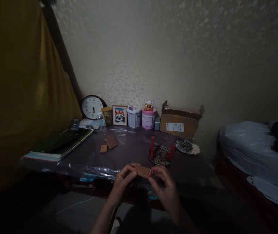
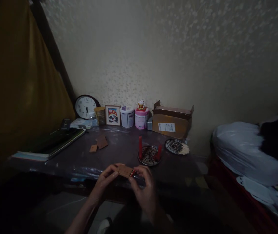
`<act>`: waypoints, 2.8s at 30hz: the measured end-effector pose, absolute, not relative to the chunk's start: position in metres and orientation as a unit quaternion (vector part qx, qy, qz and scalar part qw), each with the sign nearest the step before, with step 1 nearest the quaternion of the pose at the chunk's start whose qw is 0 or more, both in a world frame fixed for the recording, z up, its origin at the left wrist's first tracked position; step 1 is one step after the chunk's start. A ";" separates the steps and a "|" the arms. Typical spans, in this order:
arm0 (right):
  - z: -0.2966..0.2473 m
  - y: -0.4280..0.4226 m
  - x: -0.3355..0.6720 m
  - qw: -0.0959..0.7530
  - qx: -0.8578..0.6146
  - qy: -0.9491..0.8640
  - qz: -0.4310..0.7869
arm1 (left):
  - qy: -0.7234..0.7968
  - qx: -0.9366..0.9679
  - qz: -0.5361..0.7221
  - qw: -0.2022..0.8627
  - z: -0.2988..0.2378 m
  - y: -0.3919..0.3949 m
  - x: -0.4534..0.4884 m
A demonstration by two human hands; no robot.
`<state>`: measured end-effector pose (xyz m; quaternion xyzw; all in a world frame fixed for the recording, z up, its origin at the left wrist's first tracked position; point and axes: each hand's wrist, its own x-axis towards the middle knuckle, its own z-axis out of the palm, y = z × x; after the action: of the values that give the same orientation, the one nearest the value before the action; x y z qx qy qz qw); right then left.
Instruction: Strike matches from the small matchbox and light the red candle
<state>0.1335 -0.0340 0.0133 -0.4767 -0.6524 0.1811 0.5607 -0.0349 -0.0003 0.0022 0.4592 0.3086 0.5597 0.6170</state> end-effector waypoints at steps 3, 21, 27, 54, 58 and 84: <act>0.016 -0.035 0.134 0.556 -0.477 -0.659 0.170 | 0.290 0.460 0.549 0.635 0.003 -0.002 -0.033; 0.017 -0.032 0.137 0.496 -0.495 -0.699 0.141 | 0.287 0.488 0.524 0.637 0.008 -0.005 -0.028; 0.015 -0.032 0.140 0.470 -0.513 -0.704 0.145 | 0.273 0.496 0.521 0.638 0.009 -0.007 -0.028; 0.014 -0.030 0.146 0.433 -0.536 -0.707 0.159 | 0.276 0.534 0.507 0.618 0.007 -0.007 -0.026; 0.015 -0.031 0.146 0.426 -0.540 -0.709 0.155 | 0.255 0.523 0.509 0.634 0.006 -0.007 -0.025; 0.012 -0.028 0.148 0.409 -0.541 -0.716 0.168 | 0.300 0.555 0.494 0.599 0.002 -0.007 -0.024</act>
<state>0.1481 -0.0284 0.0122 -0.5407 -0.7158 0.1678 0.4088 -0.0242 -0.0069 0.0022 0.5546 0.2997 0.4939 0.5989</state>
